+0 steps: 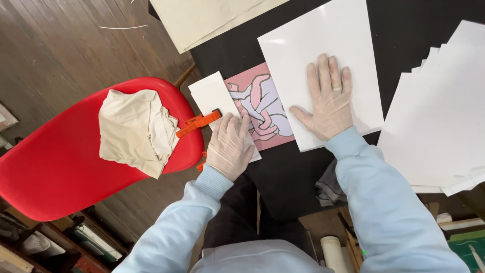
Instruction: Mounting an art print onto a backing board using adhesive layers and clamps.
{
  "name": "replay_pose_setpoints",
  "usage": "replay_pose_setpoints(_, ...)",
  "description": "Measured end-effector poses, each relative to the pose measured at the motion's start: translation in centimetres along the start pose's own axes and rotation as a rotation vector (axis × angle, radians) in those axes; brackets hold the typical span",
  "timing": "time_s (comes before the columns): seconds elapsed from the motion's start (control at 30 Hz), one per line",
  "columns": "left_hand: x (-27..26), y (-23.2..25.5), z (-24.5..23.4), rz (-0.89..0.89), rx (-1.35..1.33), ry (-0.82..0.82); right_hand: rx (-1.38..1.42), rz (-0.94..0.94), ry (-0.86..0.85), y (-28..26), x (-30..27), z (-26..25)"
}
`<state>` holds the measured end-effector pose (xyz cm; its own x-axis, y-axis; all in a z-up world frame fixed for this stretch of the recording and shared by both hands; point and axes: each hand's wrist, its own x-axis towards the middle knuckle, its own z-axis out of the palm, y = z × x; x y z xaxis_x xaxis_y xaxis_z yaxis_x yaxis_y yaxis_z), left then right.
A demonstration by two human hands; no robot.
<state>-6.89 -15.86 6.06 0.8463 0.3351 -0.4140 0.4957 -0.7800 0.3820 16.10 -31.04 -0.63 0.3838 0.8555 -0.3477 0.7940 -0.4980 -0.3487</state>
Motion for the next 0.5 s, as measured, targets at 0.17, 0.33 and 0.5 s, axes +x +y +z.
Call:
replay_pose_setpoints(0.17, 0.2, -0.1, 0.2, 0.009, 0.036, 0.024, -0.038, 0.012, -0.004, 0.3, -0.3, 1.1)
replay_pose_setpoints(0.33, 0.9, -0.3, 0.5, 0.001, 0.065, 0.072, -0.12, -0.003, 0.008, 0.7, -0.3, 1.9)
replay_pose_setpoints(0.5, 3.1, 0.7, 0.2, -0.107, -0.019, -0.04, -0.145, 0.011, -0.004, 0.8, -0.3, 2.1)
